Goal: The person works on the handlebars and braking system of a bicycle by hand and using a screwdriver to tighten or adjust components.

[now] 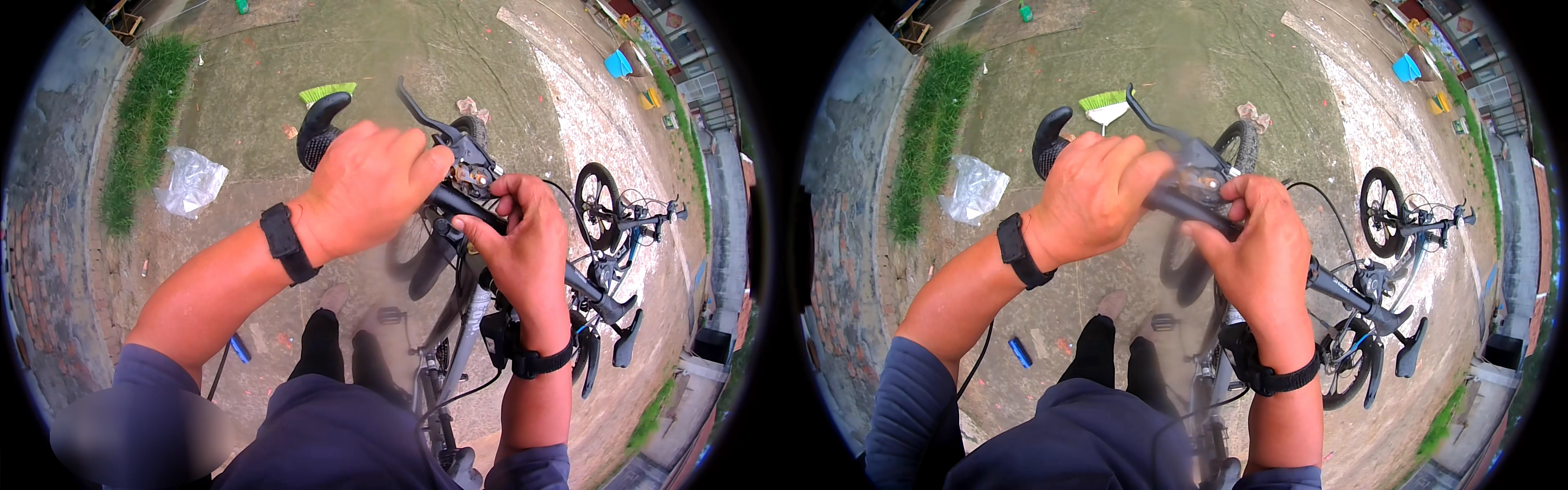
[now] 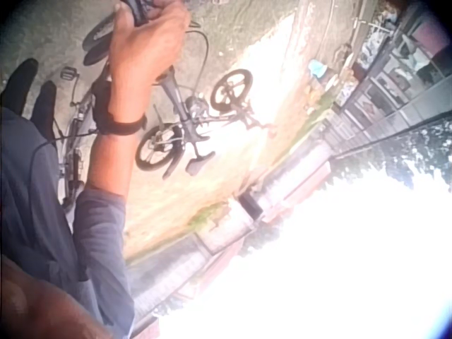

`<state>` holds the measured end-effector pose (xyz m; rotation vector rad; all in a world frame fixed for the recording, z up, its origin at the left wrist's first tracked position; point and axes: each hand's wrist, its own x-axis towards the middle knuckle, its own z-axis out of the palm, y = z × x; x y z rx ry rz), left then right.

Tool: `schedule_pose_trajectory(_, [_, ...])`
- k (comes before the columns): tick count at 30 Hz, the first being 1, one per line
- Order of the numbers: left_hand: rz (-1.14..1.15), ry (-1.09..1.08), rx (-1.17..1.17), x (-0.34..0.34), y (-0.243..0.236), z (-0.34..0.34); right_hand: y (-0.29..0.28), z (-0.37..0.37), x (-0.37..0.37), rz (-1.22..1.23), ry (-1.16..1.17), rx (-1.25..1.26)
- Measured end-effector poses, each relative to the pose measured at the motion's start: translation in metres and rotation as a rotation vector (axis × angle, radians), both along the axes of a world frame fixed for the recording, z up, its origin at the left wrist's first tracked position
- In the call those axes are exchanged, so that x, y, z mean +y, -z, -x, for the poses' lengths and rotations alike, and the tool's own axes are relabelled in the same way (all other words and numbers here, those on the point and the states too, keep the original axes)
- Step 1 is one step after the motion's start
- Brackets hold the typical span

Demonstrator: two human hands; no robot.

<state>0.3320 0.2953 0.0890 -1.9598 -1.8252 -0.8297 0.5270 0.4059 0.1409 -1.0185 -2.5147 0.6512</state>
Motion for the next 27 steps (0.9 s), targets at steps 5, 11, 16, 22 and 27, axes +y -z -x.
schedule_pose_trajectory(5, [0.004,0.001,-0.005,0.001,0.000,0.000,0.001,0.000,0.002,0.012,-0.001,0.014])
schedule_pose_trajectory(11, [0.040,-0.007,0.001,0.004,-0.002,-0.001,0.000,-0.002,0.006,0.035,0.016,0.020])
schedule_pose_trajectory(16, [0.031,-0.011,-0.007,0.011,-0.002,-0.001,0.001,-0.001,0.013,0.017,0.004,0.004])
schedule_pose_trajectory(22, [-0.006,-0.015,-0.004,0.019,-0.001,0.001,0.003,0.001,0.022,-0.026,-0.019,0.021])
schedule_pose_trajectory(27, [0.013,-0.018,0.013,0.034,-0.003,-0.002,0.001,-0.001,0.035,-0.004,0.018,0.023])
